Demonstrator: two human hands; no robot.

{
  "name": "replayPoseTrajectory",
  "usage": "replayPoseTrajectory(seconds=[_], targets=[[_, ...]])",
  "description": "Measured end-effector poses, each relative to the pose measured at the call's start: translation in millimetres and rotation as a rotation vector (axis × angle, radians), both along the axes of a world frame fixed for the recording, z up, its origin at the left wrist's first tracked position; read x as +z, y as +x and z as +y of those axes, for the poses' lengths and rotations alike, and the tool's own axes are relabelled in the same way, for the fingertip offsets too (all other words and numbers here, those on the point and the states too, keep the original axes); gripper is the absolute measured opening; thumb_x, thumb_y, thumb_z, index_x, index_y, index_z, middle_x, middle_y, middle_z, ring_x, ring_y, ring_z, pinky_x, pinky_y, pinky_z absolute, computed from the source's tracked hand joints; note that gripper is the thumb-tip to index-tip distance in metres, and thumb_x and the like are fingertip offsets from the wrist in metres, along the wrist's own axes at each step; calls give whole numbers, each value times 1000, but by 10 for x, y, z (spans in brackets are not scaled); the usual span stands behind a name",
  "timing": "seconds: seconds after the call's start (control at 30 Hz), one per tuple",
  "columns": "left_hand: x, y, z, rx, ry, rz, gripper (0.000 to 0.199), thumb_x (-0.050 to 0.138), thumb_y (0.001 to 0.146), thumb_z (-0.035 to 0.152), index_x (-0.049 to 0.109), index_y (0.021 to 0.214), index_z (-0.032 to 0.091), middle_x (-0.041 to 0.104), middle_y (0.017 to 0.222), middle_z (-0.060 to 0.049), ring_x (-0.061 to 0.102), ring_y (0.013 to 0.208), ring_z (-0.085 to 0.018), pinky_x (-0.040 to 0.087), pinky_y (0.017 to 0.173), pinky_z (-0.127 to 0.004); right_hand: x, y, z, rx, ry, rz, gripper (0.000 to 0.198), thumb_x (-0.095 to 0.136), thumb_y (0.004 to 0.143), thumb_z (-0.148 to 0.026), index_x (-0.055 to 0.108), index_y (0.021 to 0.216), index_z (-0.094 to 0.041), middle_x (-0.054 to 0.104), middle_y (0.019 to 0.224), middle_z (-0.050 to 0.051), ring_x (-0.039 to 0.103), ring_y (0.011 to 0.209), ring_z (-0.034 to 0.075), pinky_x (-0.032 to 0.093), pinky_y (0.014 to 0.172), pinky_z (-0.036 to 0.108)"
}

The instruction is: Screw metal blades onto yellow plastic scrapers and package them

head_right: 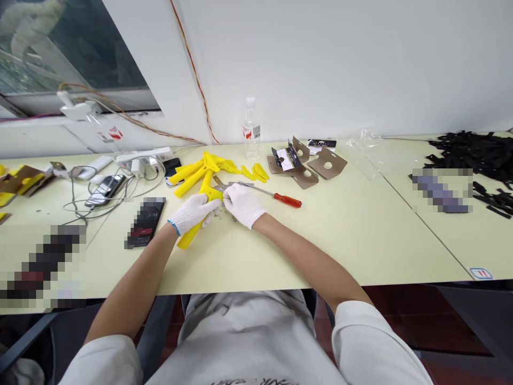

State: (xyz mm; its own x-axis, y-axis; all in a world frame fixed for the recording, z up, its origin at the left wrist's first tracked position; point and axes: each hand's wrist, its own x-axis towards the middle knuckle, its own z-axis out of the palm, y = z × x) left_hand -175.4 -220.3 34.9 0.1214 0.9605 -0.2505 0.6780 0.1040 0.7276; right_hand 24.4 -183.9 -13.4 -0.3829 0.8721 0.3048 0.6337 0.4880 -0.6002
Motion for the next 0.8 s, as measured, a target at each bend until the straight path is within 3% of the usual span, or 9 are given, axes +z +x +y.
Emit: replayPoseTrajectory(seconds=[0.07,0.23,0.33,0.53,0.8], targets=[[5,9,5,-6,-13,14,43,64,109,42,62,73,18,63,57,-3,59,49,-15,50,57,-27,7,-6,-7,-6,-12,6,14,64,104,-12,74,97,-20,79,111,11,71,103,24,52,98,36],[-29,29,28,-12,-1,154,45,62,109,48,56,74,21,67,60,-5,63,50,-17,49,56,-28,39,-20,-16,-82,-245,81,18,66,105,-19,70,88,-21,80,99,7,71,93,22,52,88,34],[-82,33,45,22,31,186,45,64,108,53,55,78,21,70,65,-8,66,52,-19,49,55,-30,36,-34,-26,-96,-187,62,17,65,105,-17,70,90,-21,80,103,8,71,98,24,52,91,34],[-101,35,55,57,48,183,45,65,106,57,58,80,21,71,67,-11,67,55,-21,50,57,-32,-17,-44,-41,-7,78,-92,20,58,107,-10,72,97,-21,75,109,11,68,104,27,52,98,38],[-66,21,60,96,15,151,43,66,106,54,56,80,21,73,70,-6,67,53,-19,51,54,-29,-60,60,-10,-5,38,15,12,66,105,-13,75,111,-19,76,118,11,70,110,26,53,103,37]])
